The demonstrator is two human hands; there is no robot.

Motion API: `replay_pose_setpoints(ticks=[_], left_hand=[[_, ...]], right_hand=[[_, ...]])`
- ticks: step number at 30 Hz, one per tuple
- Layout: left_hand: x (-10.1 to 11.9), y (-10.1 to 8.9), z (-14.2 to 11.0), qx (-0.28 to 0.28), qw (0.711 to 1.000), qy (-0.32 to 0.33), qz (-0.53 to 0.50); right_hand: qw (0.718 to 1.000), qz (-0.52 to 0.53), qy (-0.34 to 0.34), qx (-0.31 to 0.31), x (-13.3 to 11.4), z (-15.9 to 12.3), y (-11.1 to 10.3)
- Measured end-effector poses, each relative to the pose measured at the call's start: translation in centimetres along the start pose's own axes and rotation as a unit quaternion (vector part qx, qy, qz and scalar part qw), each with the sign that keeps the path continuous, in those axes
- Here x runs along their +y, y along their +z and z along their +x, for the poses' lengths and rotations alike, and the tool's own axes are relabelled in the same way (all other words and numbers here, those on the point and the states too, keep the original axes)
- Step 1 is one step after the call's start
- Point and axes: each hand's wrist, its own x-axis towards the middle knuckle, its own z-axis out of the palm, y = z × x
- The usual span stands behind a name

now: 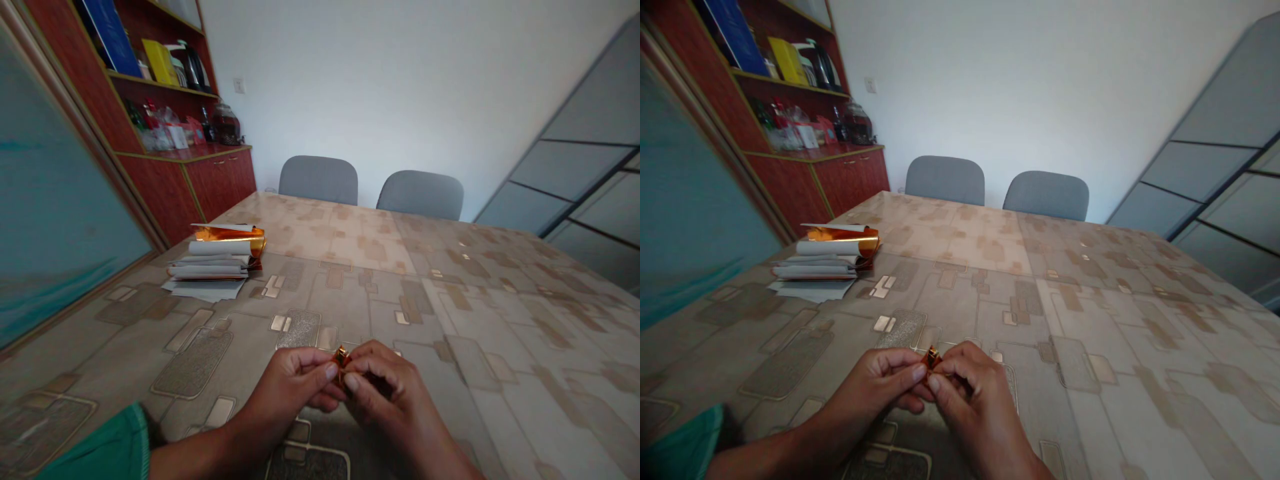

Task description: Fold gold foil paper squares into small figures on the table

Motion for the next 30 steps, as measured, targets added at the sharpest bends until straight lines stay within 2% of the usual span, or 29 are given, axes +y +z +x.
replay_pose_setpoints(ticks=[2, 5, 7, 15, 21, 26, 30], left_hand=[[0.1, 0.1, 0.0, 0.014, 1.0, -0.003, -0.003], [0.2, 0.2, 0.1, 0.022, 1.0, 0.001, 0.008], [0.2, 0.3, 0.0, 0.015, 1.0, 0.012, 0.024], [-0.5, 0.4, -0.5, -0.021, 0.993, 0.066, 0.096], [0.3, 0.6, -0.6, -0.015, 0.994, 0.069, 0.084], [0.7, 0.5, -0.4, 0.002, 0.996, 0.066, 0.063], [0.4, 0.3, -0.1, 0.017, 0.996, 0.065, 0.051]], right_hand=[[0.998, 0.034, 0.041, -0.011, -0.2, 0.0, -0.1], [0.991, 0.063, 0.117, 0.004, -0.4, 0.1, 0.2], [0.989, 0.064, 0.134, 0.01, -0.6, 0.2, 0.5], [0.988, 0.059, 0.139, 0.021, -0.7, 0.3, 1.2], [0.978, 0.162, 0.132, -0.025, -1.3, 0.4, 0.1], [0.988, 0.078, 0.132, -0.004, -1.4, 0.5, -0.8], [0.993, 0.003, 0.12, 0.006, -1.1, 0.2, -0.7]])
